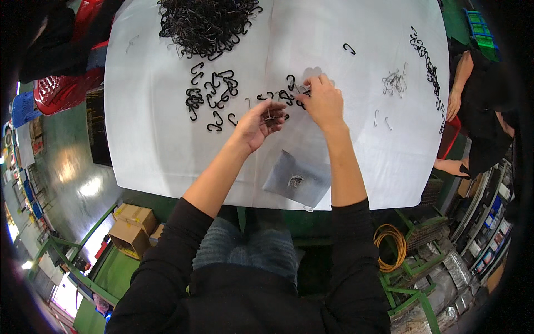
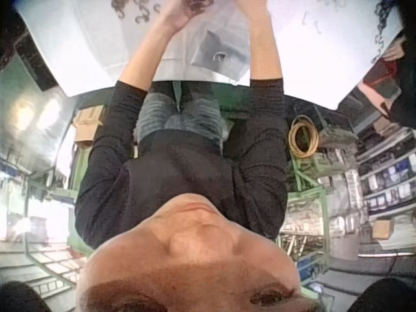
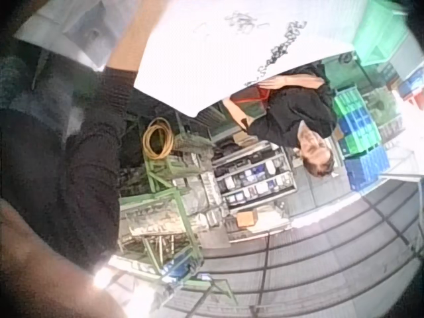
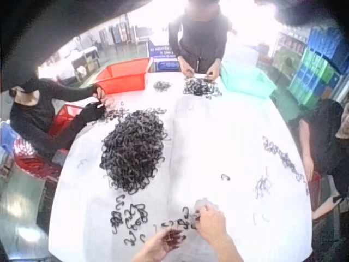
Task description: The person sorts a mixed pile of black and silver metal hooks on a white table, separating them by color and placing the black hooks into a red basket. The person uses both hands to gather and move the hooks, occasionally picking up individual pieces to separate them from the pile.
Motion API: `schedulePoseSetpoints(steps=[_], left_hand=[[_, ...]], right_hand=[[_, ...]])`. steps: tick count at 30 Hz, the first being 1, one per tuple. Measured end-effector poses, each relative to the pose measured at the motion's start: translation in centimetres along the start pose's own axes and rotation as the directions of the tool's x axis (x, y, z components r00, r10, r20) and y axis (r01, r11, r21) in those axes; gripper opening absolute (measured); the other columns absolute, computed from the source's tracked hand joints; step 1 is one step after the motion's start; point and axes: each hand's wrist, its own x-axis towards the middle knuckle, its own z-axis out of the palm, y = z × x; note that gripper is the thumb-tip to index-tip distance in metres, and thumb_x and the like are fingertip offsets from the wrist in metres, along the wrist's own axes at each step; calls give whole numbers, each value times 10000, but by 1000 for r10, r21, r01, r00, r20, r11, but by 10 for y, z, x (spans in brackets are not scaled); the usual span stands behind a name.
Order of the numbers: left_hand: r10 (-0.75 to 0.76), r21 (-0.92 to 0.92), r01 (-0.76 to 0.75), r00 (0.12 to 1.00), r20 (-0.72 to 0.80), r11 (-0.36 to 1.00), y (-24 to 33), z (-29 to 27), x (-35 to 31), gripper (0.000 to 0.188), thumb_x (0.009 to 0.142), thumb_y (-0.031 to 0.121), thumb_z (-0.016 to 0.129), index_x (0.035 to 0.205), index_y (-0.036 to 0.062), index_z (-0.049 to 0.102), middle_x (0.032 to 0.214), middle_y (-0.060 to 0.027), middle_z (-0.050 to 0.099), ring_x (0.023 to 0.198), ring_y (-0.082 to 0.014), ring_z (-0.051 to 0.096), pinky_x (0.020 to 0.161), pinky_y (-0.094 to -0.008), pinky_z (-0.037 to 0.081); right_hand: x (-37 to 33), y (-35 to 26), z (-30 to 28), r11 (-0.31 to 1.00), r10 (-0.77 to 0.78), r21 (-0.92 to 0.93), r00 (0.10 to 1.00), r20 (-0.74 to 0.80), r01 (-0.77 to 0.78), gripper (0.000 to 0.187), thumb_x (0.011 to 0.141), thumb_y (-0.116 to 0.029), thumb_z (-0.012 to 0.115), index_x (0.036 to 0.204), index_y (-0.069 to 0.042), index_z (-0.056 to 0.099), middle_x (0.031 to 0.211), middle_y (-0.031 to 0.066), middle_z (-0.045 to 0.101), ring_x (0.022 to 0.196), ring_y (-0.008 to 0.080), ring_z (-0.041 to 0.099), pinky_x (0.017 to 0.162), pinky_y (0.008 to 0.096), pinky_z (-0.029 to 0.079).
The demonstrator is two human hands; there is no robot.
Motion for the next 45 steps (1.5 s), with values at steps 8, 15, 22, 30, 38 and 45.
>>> schedulePoseSetpoints(steps=[8,15,22,30,38,45], left_hand=[[36,-24,-37,997,-63,999,9,-15,-28,401,986,321,458,1174,-7,593,1079,-109,635,956,-222,624,836,-339,526],[34,-81,-34,999,-2,996,3,-3,-20,425,997,315,431,1222,-21,559,1152,-144,617,1036,-260,615,901,-351,524],[7,-134,-15,998,-62,991,1,-12,-22,412,999,282,418,1216,-42,552,1130,-172,619,1014,-275,625,936,-383,520],[-2,-206,-6,999,-38,978,-1,-12,-31,396,996,251,411,1202,-56,552,1129,-181,621,1018,-297,624,948,-388,516],[27,-274,-59,993,-118,960,-3,-31,-36,373,975,248,438,1128,-55,593,1103,-171,636,1023,-301,626,933,-389,521],[69,-253,-124,974,-216,959,6,-43,-56,365,979,238,441,1125,-65,583,1120,-178,624,1028,-308,620,927,-392,530]], right_hand=[[-2,3,-10,941,278,159,950,142,-299,164,834,-190,661,904,-42,650,922,114,651,896,279,632,750,408,471],[-22,-15,-16,855,-21,504,962,273,-124,153,788,-117,689,919,-44,657,856,104,624,830,299,619,741,389,474],[4,-3,-2,991,-116,-47,989,95,121,118,768,-125,704,863,-66,664,861,72,615,778,269,615,677,373,472],[-17,-14,-34,814,246,458,927,284,-357,152,757,-182,732,840,-61,692,842,89,643,776,270,638,671,374,489],[-26,-64,31,952,300,46,953,44,-302,225,801,-287,696,851,-67,697,844,95,660,743,254,646,647,381,484],[-45,-90,41,922,223,282,960,169,-264,206,791,-271,705,851,-74,690,876,98,638,783,276,644,701,377,497]])
